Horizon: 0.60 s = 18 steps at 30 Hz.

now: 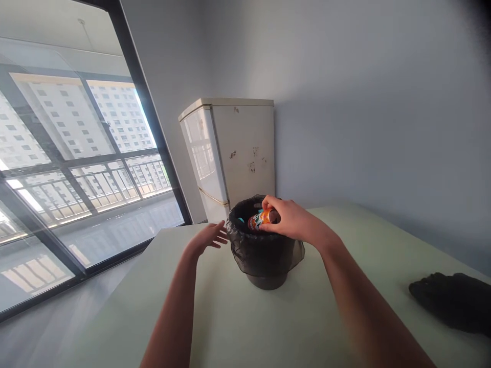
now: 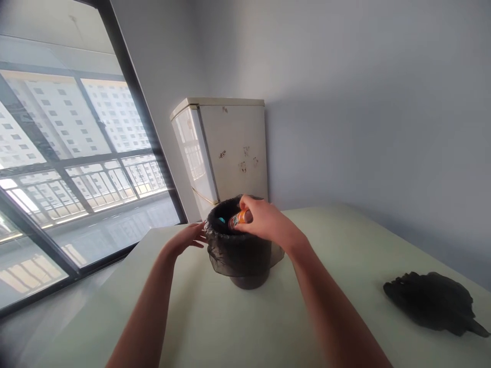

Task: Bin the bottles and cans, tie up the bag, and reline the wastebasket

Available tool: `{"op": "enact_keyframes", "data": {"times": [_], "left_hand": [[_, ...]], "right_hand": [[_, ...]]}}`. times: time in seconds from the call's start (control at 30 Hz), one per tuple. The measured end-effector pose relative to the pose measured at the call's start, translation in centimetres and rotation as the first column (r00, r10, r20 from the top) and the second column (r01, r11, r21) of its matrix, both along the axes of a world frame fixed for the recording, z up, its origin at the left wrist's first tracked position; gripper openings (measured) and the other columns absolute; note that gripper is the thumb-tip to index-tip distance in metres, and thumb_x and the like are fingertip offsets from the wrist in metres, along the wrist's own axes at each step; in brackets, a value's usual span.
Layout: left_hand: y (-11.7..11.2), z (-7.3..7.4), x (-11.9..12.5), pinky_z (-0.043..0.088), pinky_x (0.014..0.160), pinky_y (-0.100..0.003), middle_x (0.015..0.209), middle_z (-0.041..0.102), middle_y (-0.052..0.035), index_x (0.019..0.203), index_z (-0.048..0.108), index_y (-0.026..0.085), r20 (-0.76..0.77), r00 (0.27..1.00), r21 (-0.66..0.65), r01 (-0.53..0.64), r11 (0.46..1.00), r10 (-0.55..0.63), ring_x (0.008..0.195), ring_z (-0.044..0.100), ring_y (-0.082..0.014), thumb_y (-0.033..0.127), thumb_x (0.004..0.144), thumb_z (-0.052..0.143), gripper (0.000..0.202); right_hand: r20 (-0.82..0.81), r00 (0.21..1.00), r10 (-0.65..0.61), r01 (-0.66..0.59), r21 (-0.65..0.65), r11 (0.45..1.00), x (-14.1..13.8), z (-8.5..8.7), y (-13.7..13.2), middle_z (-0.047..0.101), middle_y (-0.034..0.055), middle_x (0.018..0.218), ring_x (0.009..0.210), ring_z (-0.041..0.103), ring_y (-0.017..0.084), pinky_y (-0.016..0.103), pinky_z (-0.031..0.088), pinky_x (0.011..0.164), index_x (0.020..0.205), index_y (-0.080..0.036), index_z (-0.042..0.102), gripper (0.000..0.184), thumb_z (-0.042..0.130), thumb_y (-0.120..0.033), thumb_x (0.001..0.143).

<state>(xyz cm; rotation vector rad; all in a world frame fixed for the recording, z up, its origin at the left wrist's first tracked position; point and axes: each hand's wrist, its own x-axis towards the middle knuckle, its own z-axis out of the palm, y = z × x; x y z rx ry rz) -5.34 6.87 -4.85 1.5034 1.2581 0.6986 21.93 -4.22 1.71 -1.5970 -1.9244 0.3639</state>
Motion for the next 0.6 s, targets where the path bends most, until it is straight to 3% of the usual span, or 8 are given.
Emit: {"op": "enact_keyframes", "data": {"times": [0.1,0.23,0.37,0.47,0.6], "left_hand": [[-0.9,0.2,-0.3,0.056,0.085,-0.041,0.101,0.077,-0.0143,0.093,0.075,0.016,0.081,0.966,-0.073,0.253,0.965,-0.247,0.092,0.072,-0.0278,0.059,0.08,0.074,0.045],[-1.5,1.1,-0.4,0.055,0.091,-0.042,0.098,0.076,-0.0127,0.091,0.076,0.017,0.091,0.949,-0.019,0.303,0.953,-0.301,0.097,0.07,-0.0276,0.047,0.078,0.078,0.033],[-1.1,1.6,-1.0,0.053,0.092,-0.039,0.095,0.074,-0.0084,0.088,0.072,0.018,0.117,0.969,0.08,0.208,0.975,-0.217,0.093,0.068,-0.0233,0.051,0.078,0.08,0.035],[-1.0,1.9,-1.5,0.052,0.089,-0.039,0.096,0.072,-0.0076,0.088,0.07,0.019,0.116,0.988,0.132,0.087,0.987,-0.102,0.094,0.066,-0.0234,0.058,0.075,0.081,0.042],[-1.0,2.4,-2.1,0.051,0.088,-0.042,0.09,0.073,-0.0084,0.083,0.065,0.019,0.077,0.997,0.172,-0.04,0.984,0.027,0.092,0.068,-0.0255,0.068,0.067,0.083,0.054]], "right_hand": [[-0.018,0.999,0.029,-0.029,0.0,1.0,0.1,0.0,0.1,0.074,0.0032,0.111,0.09,0.069,0.019,0.027,0.049,0.069,0.108,-0.028,0.066,0.03,0.074,-0.042,0.083],[-0.071,0.997,0.035,-0.033,0.027,0.999,2.0,0.5,0.6,0.076,0.0043,0.11,0.096,0.071,0.02,0.03,0.053,0.079,0.101,-0.026,0.071,0.016,0.067,-0.036,0.088],[-0.083,0.988,-0.13,0.138,0.098,0.986,7.2,0.3,1.7,0.078,0.0061,0.103,0.096,0.072,0.021,0.032,0.054,0.082,0.095,-0.025,0.074,0.015,0.065,-0.035,0.088],[0.039,0.97,-0.24,0.243,-0.133,0.961,11.8,-1.0,2.7,0.078,0.0098,0.112,0.099,0.073,0.026,0.035,0.055,0.08,0.101,-0.025,0.077,0.024,0.071,-0.036,0.081],[0.093,0.986,-0.138,0.164,-0.405,0.899,15.2,-3.5,3.9,0.078,0.0131,0.117,0.099,0.075,0.029,0.037,0.056,0.081,0.106,-0.023,0.08,0.04,0.081,-0.038,0.069]]}}
